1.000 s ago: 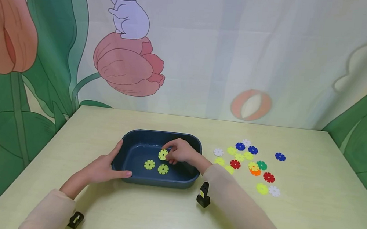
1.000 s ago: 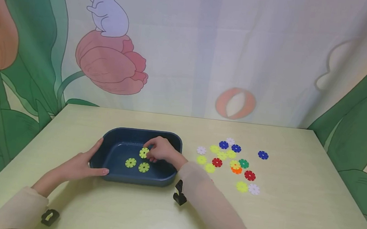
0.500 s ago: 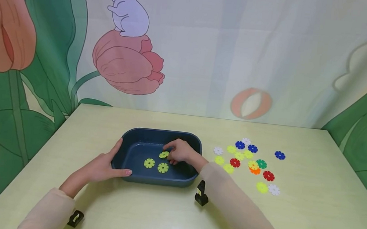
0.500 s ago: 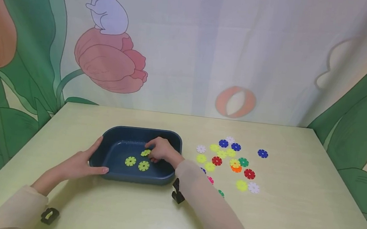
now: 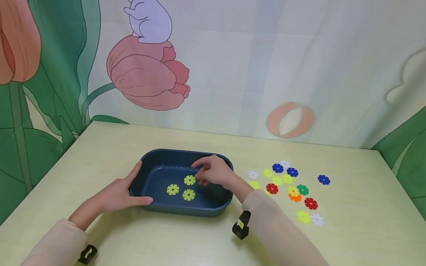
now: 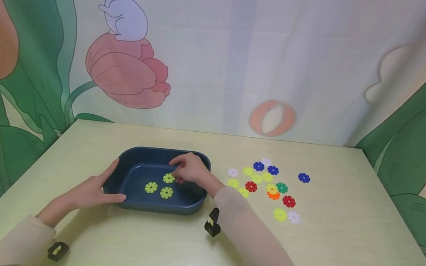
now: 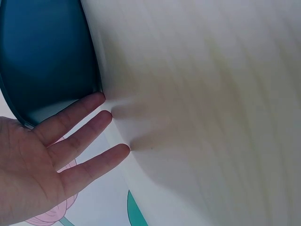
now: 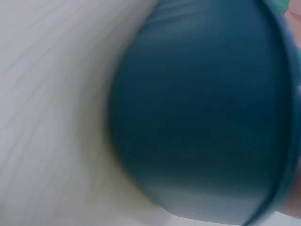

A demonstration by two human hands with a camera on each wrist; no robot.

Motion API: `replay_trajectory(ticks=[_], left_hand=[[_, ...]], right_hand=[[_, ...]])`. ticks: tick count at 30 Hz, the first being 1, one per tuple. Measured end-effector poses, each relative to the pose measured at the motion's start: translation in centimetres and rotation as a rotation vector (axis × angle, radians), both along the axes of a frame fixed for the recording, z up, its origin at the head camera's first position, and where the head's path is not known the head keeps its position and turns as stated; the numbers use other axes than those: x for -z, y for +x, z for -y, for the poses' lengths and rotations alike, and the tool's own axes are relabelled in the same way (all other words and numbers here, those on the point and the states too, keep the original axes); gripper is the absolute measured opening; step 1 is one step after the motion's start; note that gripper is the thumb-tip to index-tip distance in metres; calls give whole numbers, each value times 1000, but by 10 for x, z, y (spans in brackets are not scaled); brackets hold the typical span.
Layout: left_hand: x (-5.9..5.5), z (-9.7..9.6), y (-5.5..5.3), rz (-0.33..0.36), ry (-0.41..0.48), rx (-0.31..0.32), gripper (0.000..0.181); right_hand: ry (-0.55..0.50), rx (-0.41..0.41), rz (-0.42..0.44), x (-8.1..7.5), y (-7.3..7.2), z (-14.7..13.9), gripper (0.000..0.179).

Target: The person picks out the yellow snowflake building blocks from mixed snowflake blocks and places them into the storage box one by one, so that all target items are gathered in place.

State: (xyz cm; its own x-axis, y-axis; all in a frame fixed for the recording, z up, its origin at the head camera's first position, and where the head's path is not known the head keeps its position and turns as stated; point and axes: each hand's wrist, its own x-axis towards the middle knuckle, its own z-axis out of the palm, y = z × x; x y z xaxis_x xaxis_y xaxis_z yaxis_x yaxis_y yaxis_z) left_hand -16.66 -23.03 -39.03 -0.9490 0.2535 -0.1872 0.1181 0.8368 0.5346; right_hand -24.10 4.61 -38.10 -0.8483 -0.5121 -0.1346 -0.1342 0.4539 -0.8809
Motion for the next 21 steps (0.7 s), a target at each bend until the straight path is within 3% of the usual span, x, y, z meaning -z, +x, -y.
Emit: replay_trajectory(ticks=[11,21], left_hand=[[1,1,0,10,-4,-5,114],[-1,0,-1,15,-1,-3,113]], right_hand=[[-90,-45,-69,-15,12,-24,30],[-85,-26,-108,-24,22,-68,31]])
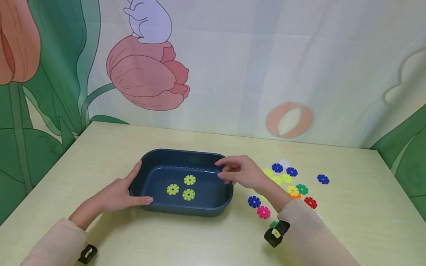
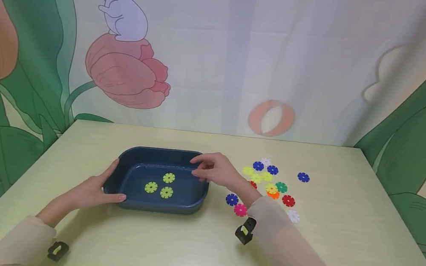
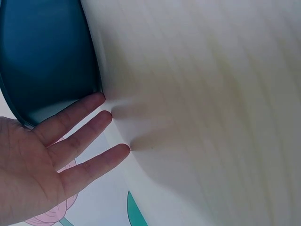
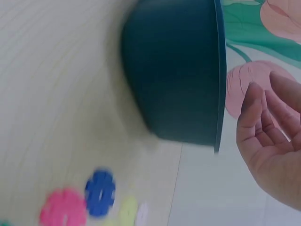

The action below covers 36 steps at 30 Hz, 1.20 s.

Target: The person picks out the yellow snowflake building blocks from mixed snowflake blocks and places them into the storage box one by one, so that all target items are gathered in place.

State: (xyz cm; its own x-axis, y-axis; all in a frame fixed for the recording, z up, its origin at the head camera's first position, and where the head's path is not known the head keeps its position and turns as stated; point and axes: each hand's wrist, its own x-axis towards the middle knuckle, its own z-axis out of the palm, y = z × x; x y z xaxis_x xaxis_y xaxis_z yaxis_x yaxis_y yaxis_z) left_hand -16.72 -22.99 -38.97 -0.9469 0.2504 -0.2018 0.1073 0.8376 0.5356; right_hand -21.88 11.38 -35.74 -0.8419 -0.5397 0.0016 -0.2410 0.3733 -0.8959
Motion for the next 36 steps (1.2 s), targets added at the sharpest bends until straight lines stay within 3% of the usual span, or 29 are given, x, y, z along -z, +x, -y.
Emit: replay_trajectory(ticks=[10,18,26,36], left_hand=[[0,1,1,3,2,4,114],[0,0,1,7,1,0,113],[-1,0,1,-5,9,9,112],[-1,0,1,6,2,2,114]], right_hand=[[92,-22,-73,5,8,-58,33],[177,44,-79,16,8,-94,37],[320,101,-55,41,-3,-108,38],[438,84,-78,60,-15,-115,34]])
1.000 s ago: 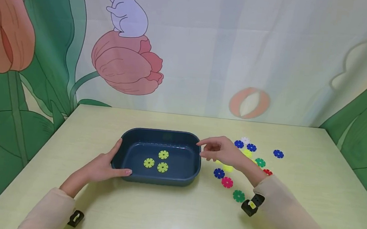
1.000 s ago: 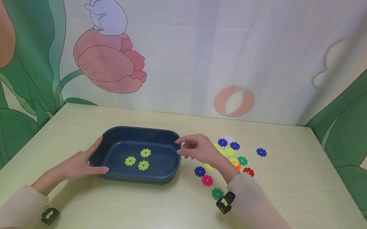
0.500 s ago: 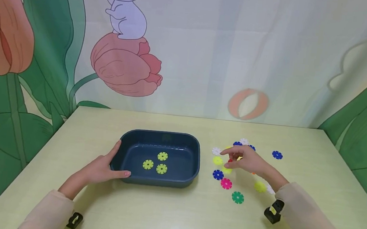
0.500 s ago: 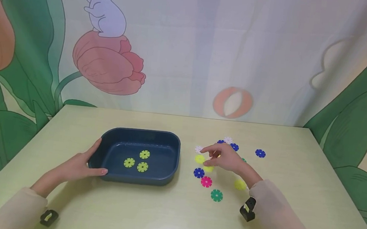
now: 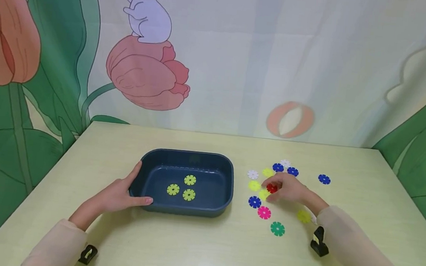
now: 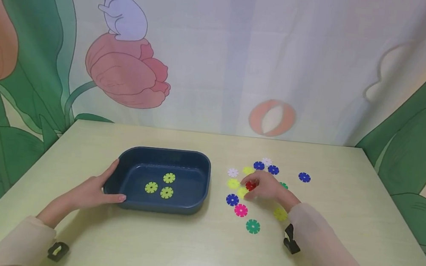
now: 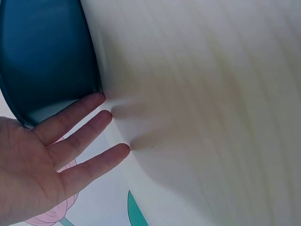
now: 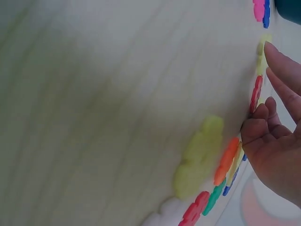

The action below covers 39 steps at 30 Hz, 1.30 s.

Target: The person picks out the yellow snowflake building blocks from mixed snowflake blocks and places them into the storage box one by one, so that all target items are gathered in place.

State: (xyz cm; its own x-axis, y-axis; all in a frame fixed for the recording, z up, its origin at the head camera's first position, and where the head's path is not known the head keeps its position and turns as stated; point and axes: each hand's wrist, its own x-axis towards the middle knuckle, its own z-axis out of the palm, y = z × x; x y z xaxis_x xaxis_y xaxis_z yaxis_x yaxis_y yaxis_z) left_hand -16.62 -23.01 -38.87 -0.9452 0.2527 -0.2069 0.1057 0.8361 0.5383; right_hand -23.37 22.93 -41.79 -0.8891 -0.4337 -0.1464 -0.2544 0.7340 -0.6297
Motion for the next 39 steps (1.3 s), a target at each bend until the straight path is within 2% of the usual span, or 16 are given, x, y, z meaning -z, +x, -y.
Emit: replay_trajectory(ticks=[4,15,33,39], left_hand=[[-1,-1,-1,-7,-2,3,114],[-1,-1,2,1,-6,-3,114],[-1,-1,1,4,-6,-2,113],[-2,-1,1,2,-4,1,112]], right_hand=[[20,-5,-19,2,-2,-1,32],[-15,-2,0,1,2,5,20],[29,21,-9,-2,6,9,17],[53,22,-23,-2,6,10,23]])
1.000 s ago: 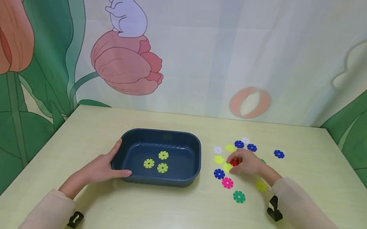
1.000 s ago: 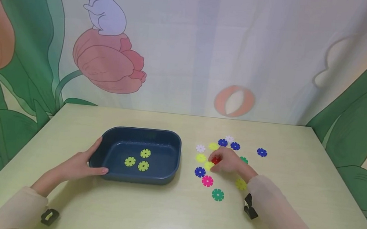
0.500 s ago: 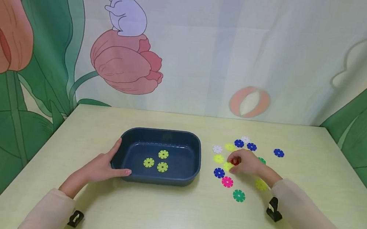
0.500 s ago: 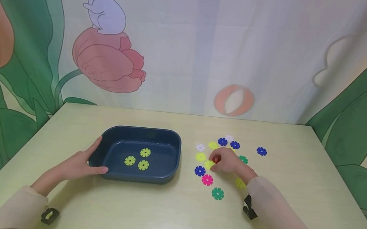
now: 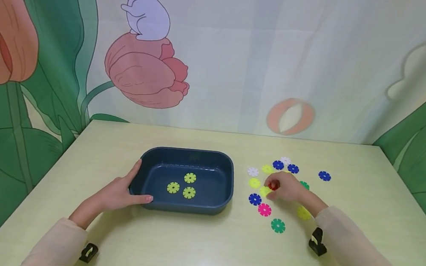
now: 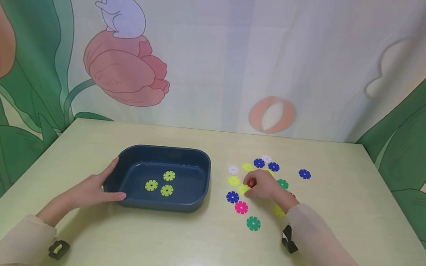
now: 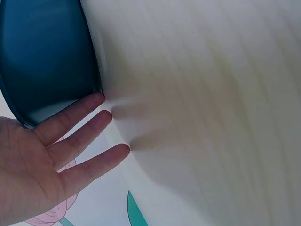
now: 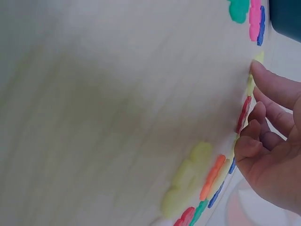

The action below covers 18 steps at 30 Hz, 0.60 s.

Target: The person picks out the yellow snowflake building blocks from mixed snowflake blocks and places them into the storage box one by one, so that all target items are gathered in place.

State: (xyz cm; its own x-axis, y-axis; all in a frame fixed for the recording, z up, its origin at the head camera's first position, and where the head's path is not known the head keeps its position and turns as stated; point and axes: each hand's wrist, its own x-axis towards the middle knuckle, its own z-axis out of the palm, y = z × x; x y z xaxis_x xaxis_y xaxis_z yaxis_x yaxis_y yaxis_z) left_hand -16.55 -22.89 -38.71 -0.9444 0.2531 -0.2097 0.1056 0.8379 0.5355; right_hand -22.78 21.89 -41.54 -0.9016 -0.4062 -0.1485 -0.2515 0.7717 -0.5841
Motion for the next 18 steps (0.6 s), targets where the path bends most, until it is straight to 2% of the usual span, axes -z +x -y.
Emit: replay_trajectory(ticks=[4,10,18], left_hand=[[1,0,0,-2,4,0,113],[1,0,0,-7,5,4,112],[1,1,-2,-8,0,7,113]], right_hand=[[19,26,5,0,0,1,20],[9,11,-18,-1,3,3,14],[41,-4,-49,-3,3,3,25]])
